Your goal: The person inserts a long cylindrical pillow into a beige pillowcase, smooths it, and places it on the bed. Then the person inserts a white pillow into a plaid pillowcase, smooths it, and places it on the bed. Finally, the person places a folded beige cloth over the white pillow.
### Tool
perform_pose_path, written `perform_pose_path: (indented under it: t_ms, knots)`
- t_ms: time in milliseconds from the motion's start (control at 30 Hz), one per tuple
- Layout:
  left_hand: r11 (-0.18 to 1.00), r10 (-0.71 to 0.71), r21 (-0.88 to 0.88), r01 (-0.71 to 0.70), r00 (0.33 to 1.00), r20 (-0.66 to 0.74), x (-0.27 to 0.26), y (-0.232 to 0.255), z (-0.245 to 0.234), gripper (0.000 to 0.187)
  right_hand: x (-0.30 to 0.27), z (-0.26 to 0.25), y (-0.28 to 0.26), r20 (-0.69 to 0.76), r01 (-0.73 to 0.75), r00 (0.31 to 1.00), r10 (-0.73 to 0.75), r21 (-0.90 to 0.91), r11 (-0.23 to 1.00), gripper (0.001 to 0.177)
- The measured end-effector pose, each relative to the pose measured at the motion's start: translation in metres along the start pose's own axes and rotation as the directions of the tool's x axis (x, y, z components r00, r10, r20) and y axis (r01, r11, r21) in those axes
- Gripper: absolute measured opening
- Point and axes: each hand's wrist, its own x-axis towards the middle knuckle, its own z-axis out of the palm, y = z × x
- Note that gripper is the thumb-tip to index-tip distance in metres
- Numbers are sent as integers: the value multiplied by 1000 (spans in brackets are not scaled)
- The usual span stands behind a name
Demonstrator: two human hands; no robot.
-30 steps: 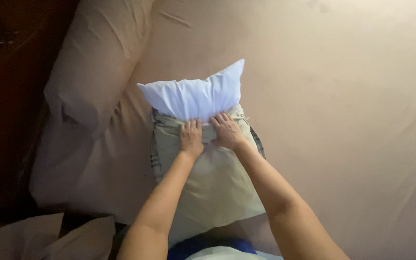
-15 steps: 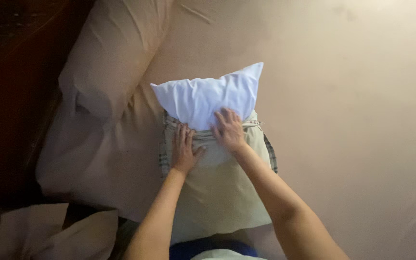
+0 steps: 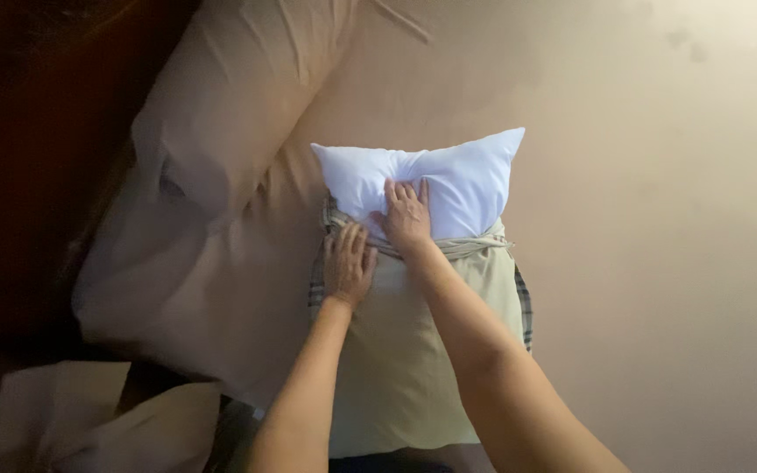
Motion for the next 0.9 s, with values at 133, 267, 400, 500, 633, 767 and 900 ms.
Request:
perform_pose_path:
  t_ms: [133, 267, 400, 500, 633, 767, 900]
  knots:
    - [987, -3, 160, 7, 1000, -29, 17, 1, 1, 54, -2, 29, 27, -84, 83, 993, -86, -30, 996, 32]
    - [1000, -23, 10, 24, 994, -106, 19, -2, -1, 69, 4, 27, 30, -128, 146, 979, -156, -77, 986, 18]
    - [970, -210, -102, 219, 973, 95, 4, -19, 12, 62, 12, 16, 33, -175, 112, 978, -113, -19, 994, 18]
    - [970, -172, -168, 176, 984, 37, -20, -30, 24, 55, 21, 13, 42, -178, 15, 984, -11, 20, 1000, 21]
    - [955, -178, -241, 174, 984, 3, -73, -33, 33, 50, 45, 5, 67, -278, 62, 957, -83, -83, 995, 24]
    - [895, -349, -215, 391, 914, 209, -120, -37, 30, 44, 54, -6, 71, -211, -48, 976, 48, 5, 999, 24]
    - [935, -238, -259, 241, 970, 45, -121, -32, 26, 44, 46, -19, 67, -276, 59, 957, -84, -100, 993, 22]
